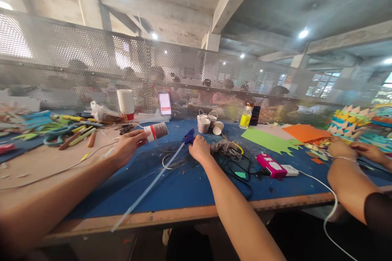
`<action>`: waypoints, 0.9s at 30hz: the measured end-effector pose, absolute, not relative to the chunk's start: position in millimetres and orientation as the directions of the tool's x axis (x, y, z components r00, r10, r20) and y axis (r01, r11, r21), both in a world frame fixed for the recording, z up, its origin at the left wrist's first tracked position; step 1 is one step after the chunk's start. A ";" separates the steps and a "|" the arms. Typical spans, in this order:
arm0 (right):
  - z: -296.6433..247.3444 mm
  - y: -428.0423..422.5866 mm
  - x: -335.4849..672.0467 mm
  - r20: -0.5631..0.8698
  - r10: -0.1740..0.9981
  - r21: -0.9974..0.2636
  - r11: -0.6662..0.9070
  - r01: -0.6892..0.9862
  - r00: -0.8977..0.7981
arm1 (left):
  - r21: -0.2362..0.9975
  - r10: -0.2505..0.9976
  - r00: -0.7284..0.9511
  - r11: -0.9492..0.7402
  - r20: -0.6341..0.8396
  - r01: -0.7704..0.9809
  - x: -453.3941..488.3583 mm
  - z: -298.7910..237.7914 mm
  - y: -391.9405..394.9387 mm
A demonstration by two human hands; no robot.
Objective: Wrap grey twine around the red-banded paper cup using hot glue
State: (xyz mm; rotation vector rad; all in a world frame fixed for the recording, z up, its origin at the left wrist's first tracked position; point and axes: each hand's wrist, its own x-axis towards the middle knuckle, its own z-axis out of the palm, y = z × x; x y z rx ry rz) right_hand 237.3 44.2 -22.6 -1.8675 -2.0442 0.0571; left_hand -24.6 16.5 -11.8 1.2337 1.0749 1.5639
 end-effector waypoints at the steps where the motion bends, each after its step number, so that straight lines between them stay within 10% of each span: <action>1: -24.7 44.9 237.2 0.229 0.972 -0.269 0.116 0.956 -0.054 | 0.956 0.957 -0.142 -0.270 0.253 -0.114 -24.2 -11.3 15.9; 12: -28.5 43.7 235.8 0.211 0.975 -0.258 0.121 0.959 -0.066 | 0.946 0.971 -0.068 -0.237 0.227 -0.219 -19.0 -8.1 15.4; 16: -19.5 35.3 230.8 0.416 0.905 -0.285 0.221 0.933 -0.088 | 0.934 0.978 -0.015 -0.203 0.208 -0.294 -18.4 -9.7 15.5; 20: -11.2 26.5 213.4 0.354 0.885 -0.667 0.465 0.582 -0.301 | 0.918 0.977 0.023 -0.192 0.213 -0.346 -15.8 -7.1 11.4; 27: -4.7 5.4 198.4 0.081 0.724 -0.992 0.122 0.012 -0.685 | 0.914 0.969 0.041 -0.216 0.245 -0.343 -13.4 -6.0 8.7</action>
